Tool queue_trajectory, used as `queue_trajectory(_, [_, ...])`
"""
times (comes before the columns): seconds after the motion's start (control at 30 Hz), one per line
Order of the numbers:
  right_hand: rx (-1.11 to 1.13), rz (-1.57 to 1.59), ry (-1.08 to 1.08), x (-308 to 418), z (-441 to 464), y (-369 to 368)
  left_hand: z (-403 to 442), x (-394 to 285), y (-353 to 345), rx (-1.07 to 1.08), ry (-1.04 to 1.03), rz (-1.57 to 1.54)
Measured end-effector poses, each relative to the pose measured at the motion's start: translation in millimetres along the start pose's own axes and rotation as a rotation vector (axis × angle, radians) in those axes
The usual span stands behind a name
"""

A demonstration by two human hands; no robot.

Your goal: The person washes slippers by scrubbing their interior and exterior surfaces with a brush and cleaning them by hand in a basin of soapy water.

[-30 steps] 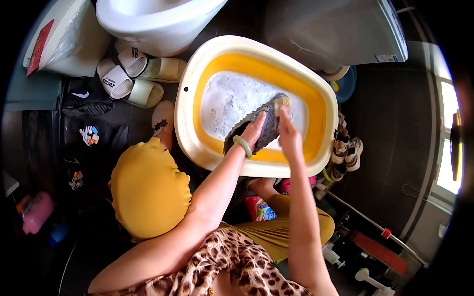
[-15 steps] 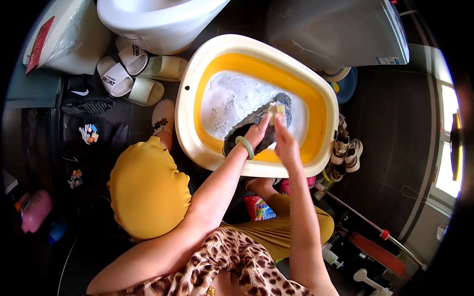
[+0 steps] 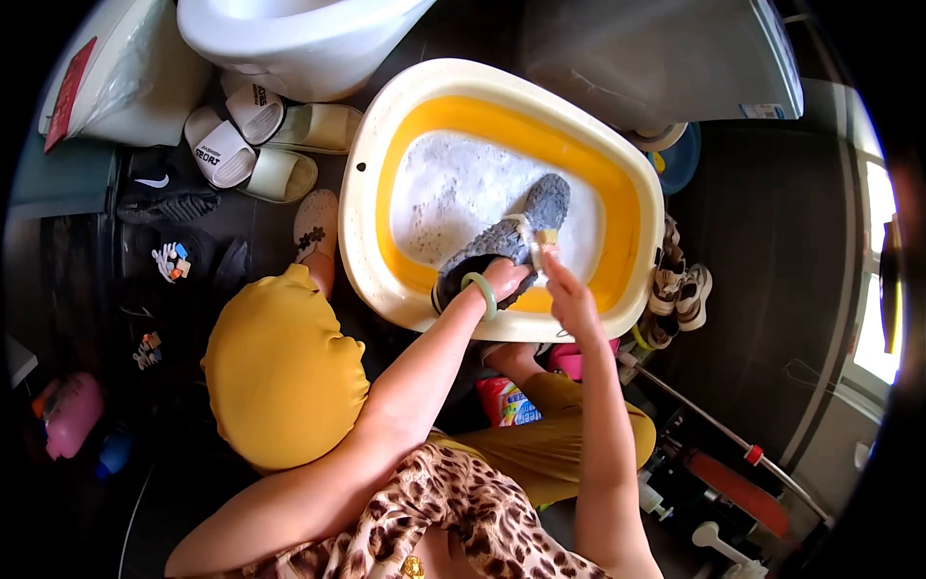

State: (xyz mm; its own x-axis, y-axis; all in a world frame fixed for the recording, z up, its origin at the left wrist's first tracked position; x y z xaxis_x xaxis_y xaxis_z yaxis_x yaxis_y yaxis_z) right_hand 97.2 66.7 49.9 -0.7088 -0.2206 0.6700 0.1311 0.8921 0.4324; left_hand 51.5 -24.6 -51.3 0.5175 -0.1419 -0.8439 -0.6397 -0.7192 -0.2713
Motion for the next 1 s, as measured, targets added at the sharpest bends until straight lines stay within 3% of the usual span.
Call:
queue_trajectory(0.07, [-0.086,0.001,0.007,-4,20,21,-13,-7,-8,0.095,0.104,0.116])
queue_trajectory(0.13, [-0.107,0.031,0.016,10,30,21,-12,-30,-6,-0.041,-0.182,0.243])
queue_trajectory(0.2, [-0.064,0.086,0.048,23,36,11,-6,-31,-8,0.008,-0.197,0.246])
queue_trajectory(0.27, [0.01,0.105,0.04,37,17,-7,-14,-42,1,-0.006,-0.104,0.116])
queue_trajectory(0.33, [0.061,0.13,0.037,45,0,-16,-18,-55,12,-0.102,-0.196,0.074])
queue_trajectory(0.53, [0.026,0.14,0.088,44,9,9,-5,-26,-9,0.058,-0.028,0.172])
queue_trajectory(0.6, [0.033,0.264,0.109,53,22,5,-7,-54,-10,-0.017,-0.32,0.189])
queue_trajectory(0.63, [0.043,0.261,0.11,57,20,1,-8,-58,-8,-0.013,-0.33,0.327])
queue_trajectory(0.67, [0.077,0.226,0.099,58,14,-5,-8,-62,-4,-0.021,-0.326,0.324])
queue_trajectory(0.73, [0.108,0.189,0.09,70,-8,-10,-7,-44,3,0.031,-0.05,0.32])
queue_trajectory(0.77, [0.157,0.151,0.04,69,-23,-15,-3,-42,8,-0.042,-0.128,0.354])
queue_trajectory(0.87, [0.27,0.19,0.022,39,-38,-17,1,-44,7,-0.032,-0.23,0.091])
queue_trajectory(0.93, [0.091,0.36,0.185,46,-41,4,3,-46,0,0.113,-0.156,0.063])
queue_trajectory(0.97, [0.076,0.391,0.23,49,-45,8,-1,-35,-14,0.138,0.063,-0.573])
queue_trajectory(1.0, [0.066,0.396,0.235,48,-47,7,-26,-91,-5,0.094,-0.14,-0.81])
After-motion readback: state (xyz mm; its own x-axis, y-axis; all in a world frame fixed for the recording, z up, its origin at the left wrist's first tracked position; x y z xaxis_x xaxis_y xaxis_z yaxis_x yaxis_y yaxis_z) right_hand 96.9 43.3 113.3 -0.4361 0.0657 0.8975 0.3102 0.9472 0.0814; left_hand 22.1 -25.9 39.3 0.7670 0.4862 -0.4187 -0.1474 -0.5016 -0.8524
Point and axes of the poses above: each hand's wrist, its own z-axis towards the middle knuckle, its own y-axis out of the back of the hand, x = y × z, the point moved 10 cm from there along z, towards the middle knuckle, and after that the axes turned 3 degrees about -y, right-handed, at the moved point
